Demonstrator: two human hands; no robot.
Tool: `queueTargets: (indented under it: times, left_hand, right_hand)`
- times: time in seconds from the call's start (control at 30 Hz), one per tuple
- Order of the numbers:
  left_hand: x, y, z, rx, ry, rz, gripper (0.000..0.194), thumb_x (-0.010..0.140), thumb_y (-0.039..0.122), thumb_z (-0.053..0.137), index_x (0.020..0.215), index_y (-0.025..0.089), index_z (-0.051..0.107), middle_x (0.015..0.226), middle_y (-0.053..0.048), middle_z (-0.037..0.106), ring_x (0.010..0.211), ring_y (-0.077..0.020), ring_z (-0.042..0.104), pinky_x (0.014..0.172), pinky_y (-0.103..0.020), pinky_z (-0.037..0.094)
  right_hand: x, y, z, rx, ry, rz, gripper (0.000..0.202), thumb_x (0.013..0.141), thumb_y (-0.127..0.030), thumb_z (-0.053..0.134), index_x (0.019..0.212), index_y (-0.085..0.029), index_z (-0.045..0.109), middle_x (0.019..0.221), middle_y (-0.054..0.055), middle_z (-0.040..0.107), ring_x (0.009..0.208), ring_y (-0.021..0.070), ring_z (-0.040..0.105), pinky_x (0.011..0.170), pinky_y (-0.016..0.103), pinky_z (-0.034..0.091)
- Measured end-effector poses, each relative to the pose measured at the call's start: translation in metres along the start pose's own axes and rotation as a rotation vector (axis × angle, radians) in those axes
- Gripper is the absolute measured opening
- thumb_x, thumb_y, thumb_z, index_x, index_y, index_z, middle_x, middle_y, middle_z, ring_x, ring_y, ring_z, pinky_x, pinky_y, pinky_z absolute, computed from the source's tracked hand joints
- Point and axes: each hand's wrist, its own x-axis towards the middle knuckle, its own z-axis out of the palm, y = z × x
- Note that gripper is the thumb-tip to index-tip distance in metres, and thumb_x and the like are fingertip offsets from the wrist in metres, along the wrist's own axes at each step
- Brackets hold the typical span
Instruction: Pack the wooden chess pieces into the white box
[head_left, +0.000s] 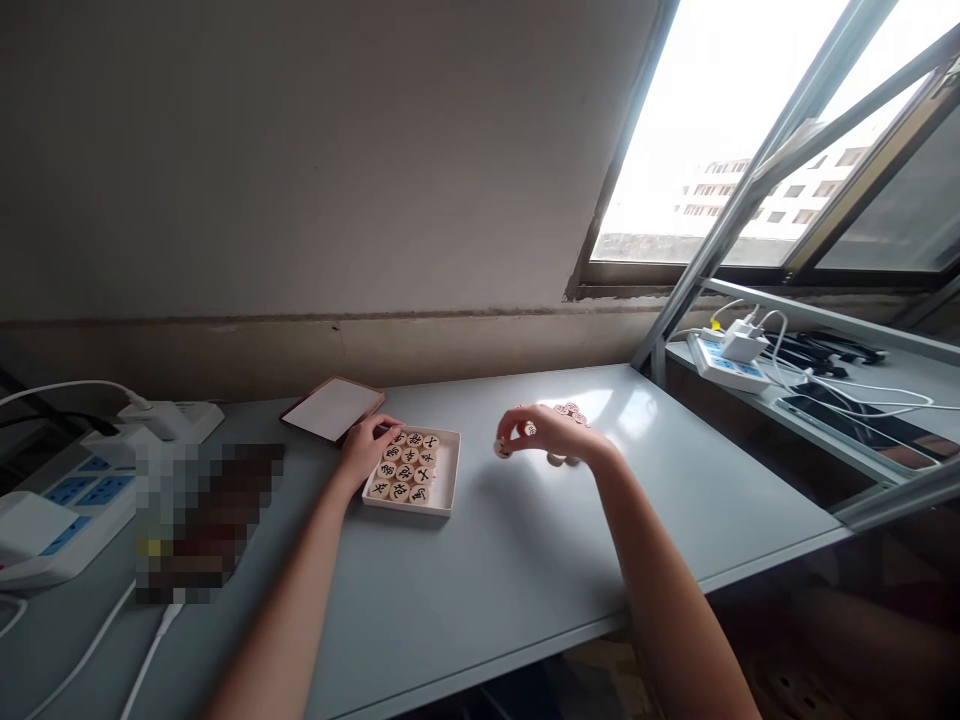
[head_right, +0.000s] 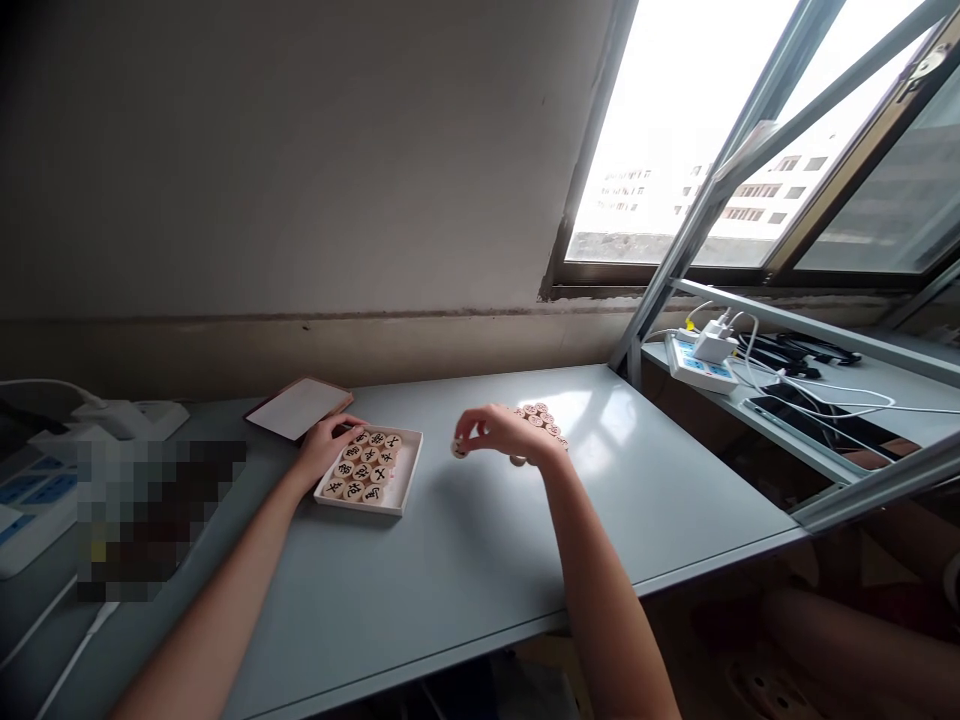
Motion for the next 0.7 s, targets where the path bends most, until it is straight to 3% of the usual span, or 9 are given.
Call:
queueTargets:
  times: [0.13,0.27,0.37,0.57,0.7]
  left_hand:
    - [-0.001,0.002,0.000,0.006,0.005,0.001,0.029,0.074,0.038,0.049,0.085,0.017,0.065,0.084,-0.006,0.067,0.078,-0.0204,0.060,0.068,-0.028,0.044]
    - [0.000,0.001,0.000,0.009,0.007,0.017,0.028,0.074,0.037,0.049,0.084,0.017,0.065,0.086,-0.006,0.067,0.081,-0.0207,0.059,0.069,-0.029,0.044]
    - [0.001,-0.001,0.001,0.006,0.004,0.018,0.028,0.074,0.038,0.049,0.084,0.017,0.065,0.086,-0.006,0.067,0.081,-0.0206,0.059,0.070,-0.029,0.044]
    - [0.001,-0.003,0.001,-0.013,0.005,0.016,0.028,0.074,0.037,0.049,0.084,0.017,0.065,0.085,-0.005,0.066,0.078,-0.0198,0.060,0.069,-0.028,0.045]
    - [0.002,-0.004,0.001,-0.005,0.008,0.028,0.027,0.073,0.036,0.049,0.084,0.018,0.065,0.085,-0.005,0.066,0.079,-0.0202,0.060,0.070,-0.029,0.045]
  right_hand:
    - [-0.007,0.024,-0.008,-0.244,0.000,0.184,0.008,0.072,-0.029,0.060,0.075,-0.024,0.065,0.083,0.001,0.064,0.072,0.0158,0.056,0.061,0.025,0.039]
    - [-0.007,0.030,-0.007,-0.333,0.046,0.219,0.010,0.070,-0.028,0.058,0.076,-0.024,0.065,0.082,0.002,0.064,0.077,0.0174,0.056,0.063,0.026,0.039]
    - [-0.006,0.030,-0.007,-0.291,0.003,0.232,0.014,0.068,-0.033,0.061,0.078,-0.025,0.065,0.082,0.002,0.064,0.074,0.0164,0.056,0.059,0.025,0.039]
    - [-0.010,0.034,-0.008,-0.124,-0.034,0.314,0.018,0.065,-0.028,0.061,0.083,-0.024,0.064,0.079,0.002,0.061,0.061,0.0124,0.053,0.047,0.021,0.035]
    - [-0.026,0.044,-0.006,-0.009,0.023,0.208,0.029,0.067,-0.033,0.061,0.095,-0.026,0.060,0.084,0.002,0.058,0.067,0.0136,0.053,0.055,0.024,0.041]
